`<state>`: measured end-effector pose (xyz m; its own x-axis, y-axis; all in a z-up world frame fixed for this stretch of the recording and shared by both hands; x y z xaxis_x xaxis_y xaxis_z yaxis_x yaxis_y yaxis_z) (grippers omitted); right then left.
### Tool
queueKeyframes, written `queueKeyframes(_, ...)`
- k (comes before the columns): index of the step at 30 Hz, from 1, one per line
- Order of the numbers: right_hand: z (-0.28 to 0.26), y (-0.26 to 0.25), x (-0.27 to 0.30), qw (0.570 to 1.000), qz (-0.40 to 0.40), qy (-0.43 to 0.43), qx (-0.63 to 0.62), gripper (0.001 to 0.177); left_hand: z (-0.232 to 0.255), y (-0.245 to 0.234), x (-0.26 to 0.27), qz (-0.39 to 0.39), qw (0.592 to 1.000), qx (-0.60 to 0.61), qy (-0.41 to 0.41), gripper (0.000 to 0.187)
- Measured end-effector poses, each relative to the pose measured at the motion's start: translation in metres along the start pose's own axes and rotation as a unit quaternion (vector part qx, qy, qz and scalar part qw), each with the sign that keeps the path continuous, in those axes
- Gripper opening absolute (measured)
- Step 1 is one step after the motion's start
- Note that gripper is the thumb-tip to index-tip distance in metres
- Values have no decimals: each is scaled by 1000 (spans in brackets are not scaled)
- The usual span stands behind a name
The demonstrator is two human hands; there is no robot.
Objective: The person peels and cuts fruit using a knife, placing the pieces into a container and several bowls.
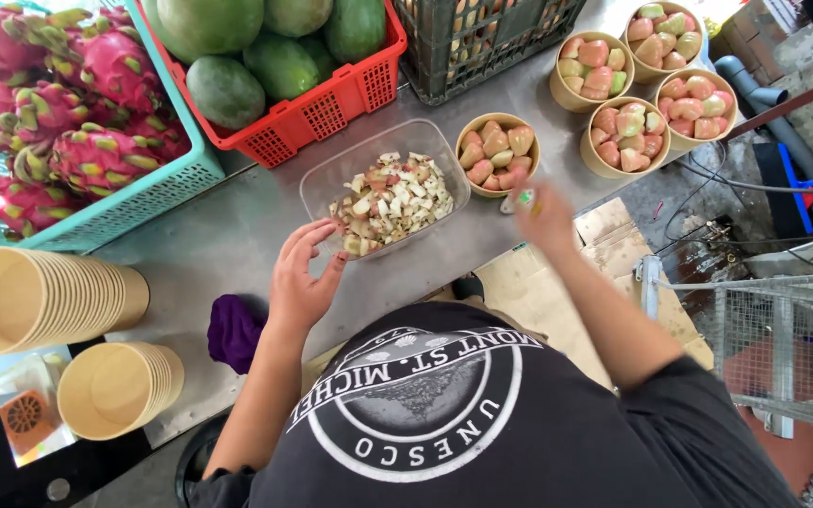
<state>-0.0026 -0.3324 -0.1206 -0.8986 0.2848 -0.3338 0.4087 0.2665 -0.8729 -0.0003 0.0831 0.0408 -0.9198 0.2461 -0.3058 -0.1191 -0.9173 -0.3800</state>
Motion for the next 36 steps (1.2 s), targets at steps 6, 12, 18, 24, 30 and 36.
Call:
queueKeyframes(6,10,-2,-97,998,-27,-52,-26,34,-1,13,9,-36,999,-8,11,36)
queueKeyframes(12,-34,-28,-99,998,-20,-63,-18,45,3,-9,38,-11,999,-30,-15,38)
queueKeyframes(18,-213,16,-5,887,-235,-217,-332,37,-42,-82,115,203,966,-117,-106,48)
queueKeyframes(24,-403,98,107,804,-376,-416,-199,82,-66,-99,220,388,906,-78,-148,53)
queueKeyframes(30,-425,130,142,812,-346,-415,-218,37,-97,-56,277,440,819,285,-234,63)
queueKeyframes(36,-417,83,163,742,-536,-251,-314,38,-95,-50,235,378,585,649,-304,61)
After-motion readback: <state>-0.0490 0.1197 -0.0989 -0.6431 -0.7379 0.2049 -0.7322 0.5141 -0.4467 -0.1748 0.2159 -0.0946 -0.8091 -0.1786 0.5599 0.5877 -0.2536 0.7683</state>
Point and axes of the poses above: each hand's wrist, its own x-axis away from the middle knuckle, its own y-axis out of the palm, z = x × y, the point moved 1 cm from there along -x, towards the middle knuckle, and after that the axes turned 12 degrees about x, right-handed, at the moved point
